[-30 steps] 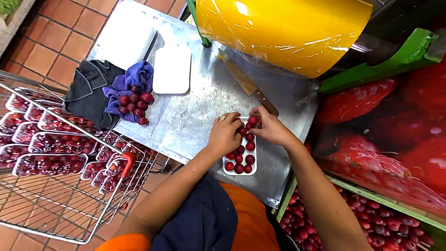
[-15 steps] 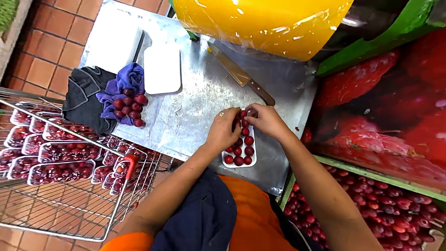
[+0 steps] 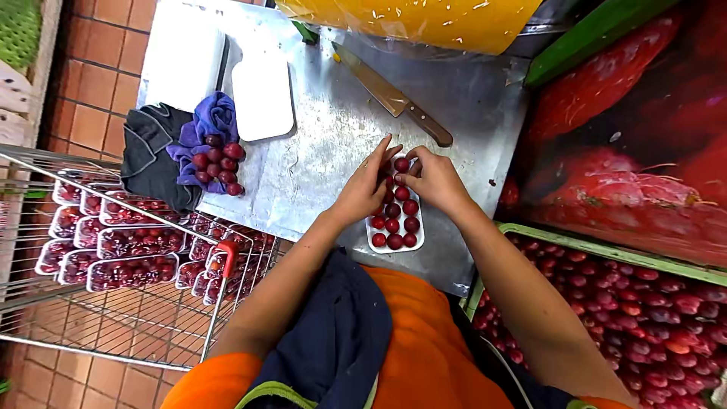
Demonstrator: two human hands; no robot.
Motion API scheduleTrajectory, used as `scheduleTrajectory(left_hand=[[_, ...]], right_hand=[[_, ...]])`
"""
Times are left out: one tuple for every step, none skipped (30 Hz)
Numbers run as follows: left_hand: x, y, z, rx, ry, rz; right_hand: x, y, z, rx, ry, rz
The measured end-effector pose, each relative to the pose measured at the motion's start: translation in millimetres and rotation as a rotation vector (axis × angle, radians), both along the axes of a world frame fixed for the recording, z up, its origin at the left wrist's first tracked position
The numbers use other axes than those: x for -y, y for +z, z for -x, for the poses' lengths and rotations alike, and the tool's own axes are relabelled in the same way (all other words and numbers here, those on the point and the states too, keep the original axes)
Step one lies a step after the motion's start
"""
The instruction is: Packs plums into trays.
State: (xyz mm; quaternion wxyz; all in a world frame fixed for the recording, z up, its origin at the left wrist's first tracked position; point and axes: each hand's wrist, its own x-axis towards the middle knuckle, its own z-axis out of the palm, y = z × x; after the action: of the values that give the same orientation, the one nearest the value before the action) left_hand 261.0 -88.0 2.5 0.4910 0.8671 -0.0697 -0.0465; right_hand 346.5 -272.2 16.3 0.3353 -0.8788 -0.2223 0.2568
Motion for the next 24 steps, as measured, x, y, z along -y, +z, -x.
scheduleTrajectory(left_hand=[[-1,0,3,0.021,0.018,0.033],[-2,0,8,0.056,0.051,0.051],[-4,1,15,0.090,0.099,0.050],[-7,4,25,0.115,0.160,0.025],[-9,8,37,0.136,0.223,-0.023],[-11,11,48,0.135,0.264,-0.090],[-12,13,59,0.106,0.268,-0.164],[-12,14,68,0.073,0.245,-0.234],[-10,12,75,0.047,0.213,-0.299],[-7,10,82,0.032,0.184,-0.348],[-5,7,87,0.013,0.161,-0.377],[-3,5,91,-0.007,0.140,-0.395],[-2,3,93,-0.024,0.117,-0.401],[-1,2,95,-0.031,0.092,-0.390],[-1,2,97,-0.027,0.066,-0.373],[-1,2,97,-0.018,0.042,-0.358],[-1,2,98,-0.010,0.024,-0.345],[-1,2,99,-0.008,0.014,-0.335],[-1,2,101,-0.007,0.010,-0.327],[0,2,103,-0.002,0.014,-0.320],[0,1,104,0.003,0.026,-0.314],[0,1,105,0.009,0.048,-0.294],[0,2,105,0.014,0.089,-0.249],[0,3,105,0.017,0.146,-0.188]], right_hand=[[3,-1,0,-0.012,-0.002,-0.019],[6,-2,0,-0.020,0.001,-0.041],[9,-2,0,-0.020,0.003,-0.062],[13,-1,2,-0.015,-0.001,-0.082],[19,2,6,-0.002,-0.012,-0.105],[25,5,12,0.016,-0.031,-0.127],[32,8,20,0.039,-0.056,-0.150],[38,11,29,0.065,-0.082,-0.181],[43,12,38,0.088,-0.098,-0.211],[46,12,49,0.104,-0.100,-0.234],[47,11,59,0.116,-0.088,-0.249],[45,9,67,0.134,-0.061,-0.259],[43,6,75,0.158,-0.022,-0.265],[39,2,81,0.191,0.016,-0.274],[34,-1,84,0.232,0.044,-0.288],[29,-3,83,0.279,0.070,-0.297],[21,-5,80,0.326,0.102,-0.296],[13,-6,74,0.371,0.148,-0.281],[4,-7,69,0.412,0.208,-0.249],[-6,-9,64,0.448,0.275,-0.203],[-15,-10,60,0.475,0.340,-0.145],[-22,-11,57,0.497,0.390,-0.091],[-28,-12,55,0.518,0.421,-0.055],[-30,-11,55,0.529,0.434,-0.041]])
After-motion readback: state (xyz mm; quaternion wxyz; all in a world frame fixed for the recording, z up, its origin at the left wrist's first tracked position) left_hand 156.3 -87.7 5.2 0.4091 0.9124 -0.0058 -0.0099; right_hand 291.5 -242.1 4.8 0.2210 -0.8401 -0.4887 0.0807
